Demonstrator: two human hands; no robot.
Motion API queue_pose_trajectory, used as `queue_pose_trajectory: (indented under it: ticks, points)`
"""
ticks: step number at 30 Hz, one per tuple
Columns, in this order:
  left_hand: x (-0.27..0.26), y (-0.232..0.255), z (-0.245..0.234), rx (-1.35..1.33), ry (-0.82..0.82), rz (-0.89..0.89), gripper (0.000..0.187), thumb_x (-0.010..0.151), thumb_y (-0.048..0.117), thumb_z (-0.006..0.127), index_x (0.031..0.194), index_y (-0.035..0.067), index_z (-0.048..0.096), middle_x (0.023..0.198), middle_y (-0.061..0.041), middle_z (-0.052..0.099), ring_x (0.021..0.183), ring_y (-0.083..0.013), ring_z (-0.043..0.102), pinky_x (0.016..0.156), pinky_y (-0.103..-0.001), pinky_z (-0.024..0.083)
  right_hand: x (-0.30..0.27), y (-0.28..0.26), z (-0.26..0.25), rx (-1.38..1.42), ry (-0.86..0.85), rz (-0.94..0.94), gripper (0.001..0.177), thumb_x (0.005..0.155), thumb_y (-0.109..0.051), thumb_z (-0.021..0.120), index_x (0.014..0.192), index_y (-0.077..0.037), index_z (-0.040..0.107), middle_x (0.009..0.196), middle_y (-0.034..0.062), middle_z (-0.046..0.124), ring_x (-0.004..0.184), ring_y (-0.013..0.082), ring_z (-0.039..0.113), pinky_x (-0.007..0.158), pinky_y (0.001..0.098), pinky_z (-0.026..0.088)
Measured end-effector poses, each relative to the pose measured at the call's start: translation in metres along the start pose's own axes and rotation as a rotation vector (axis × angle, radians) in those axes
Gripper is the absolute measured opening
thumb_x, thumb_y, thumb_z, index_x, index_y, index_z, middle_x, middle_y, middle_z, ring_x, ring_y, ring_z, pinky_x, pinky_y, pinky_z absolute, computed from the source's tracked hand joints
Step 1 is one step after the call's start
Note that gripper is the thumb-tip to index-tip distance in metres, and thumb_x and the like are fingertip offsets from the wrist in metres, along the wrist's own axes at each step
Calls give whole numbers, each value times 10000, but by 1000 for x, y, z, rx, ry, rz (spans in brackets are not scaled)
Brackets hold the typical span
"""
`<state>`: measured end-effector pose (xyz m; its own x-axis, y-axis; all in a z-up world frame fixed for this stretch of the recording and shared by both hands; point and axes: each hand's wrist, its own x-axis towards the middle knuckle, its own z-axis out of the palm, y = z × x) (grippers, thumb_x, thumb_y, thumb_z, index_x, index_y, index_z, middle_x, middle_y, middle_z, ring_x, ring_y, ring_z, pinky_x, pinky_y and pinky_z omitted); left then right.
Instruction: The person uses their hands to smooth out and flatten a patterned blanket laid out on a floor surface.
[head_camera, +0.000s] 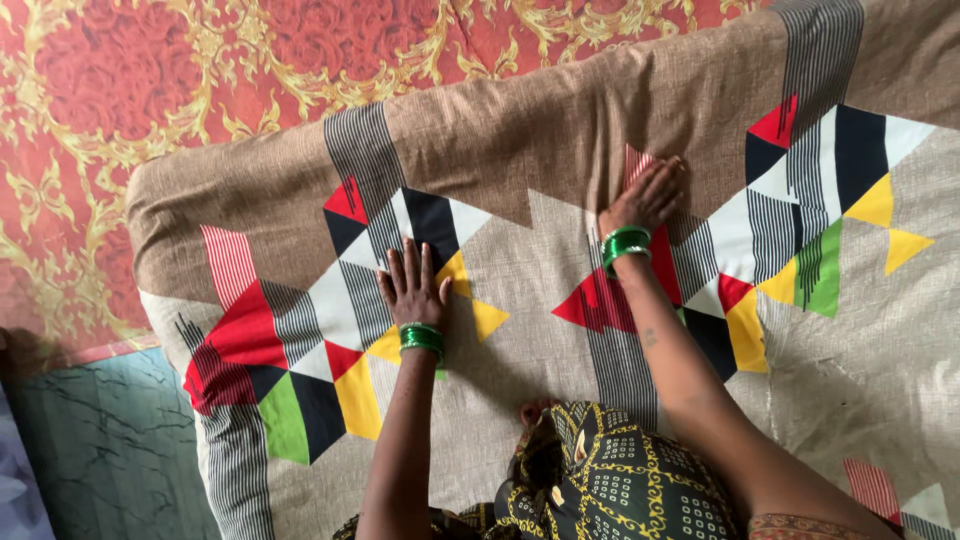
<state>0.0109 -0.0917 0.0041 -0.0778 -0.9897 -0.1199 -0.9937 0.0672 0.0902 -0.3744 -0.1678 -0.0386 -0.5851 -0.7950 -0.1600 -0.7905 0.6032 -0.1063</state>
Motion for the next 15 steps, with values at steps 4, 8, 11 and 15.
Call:
queue_pose_trajectory:
  ticks: [4,8,11,15]
  points:
    - [0,2,-6,13,24,-1,717,1019,568,443,1641,248,288,1742,-34,131,1604,-298,70,1269,-544,-10,27,-45,-8,161,36,-63,1062,800,-139,648,1626,42,6,1704,281,-19,1580,451,-16,1268,612,17]
    - [1,4,-14,-56,17,-22,736,990,561,463,1634,247,293,1735,-34,141,1599,-299,76,1266,-544,-10,52,-88,-16,79,195,-292,994,864,-190,623,1609,123,46,1698,316,8,1585,482,18,1251,660,29]
    - [3,6,-17,-56,9,-22,734,991,564,462,1630,251,285,1729,-41,140,1593,-305,72,1255,-553,-17,60,-103,-19,108,280,-281,909,932,-191,579,1635,116,92,1714,310,42,1592,481,31,1269,640,38]
    - [6,6,-18,-40,-46,-30,733,989,563,448,1628,256,262,1724,-42,122,1587,-308,52,1248,-559,-31,70,-99,-20,184,300,-484,745,1106,-235,546,1661,68,152,1721,289,89,1601,452,60,1278,624,41]
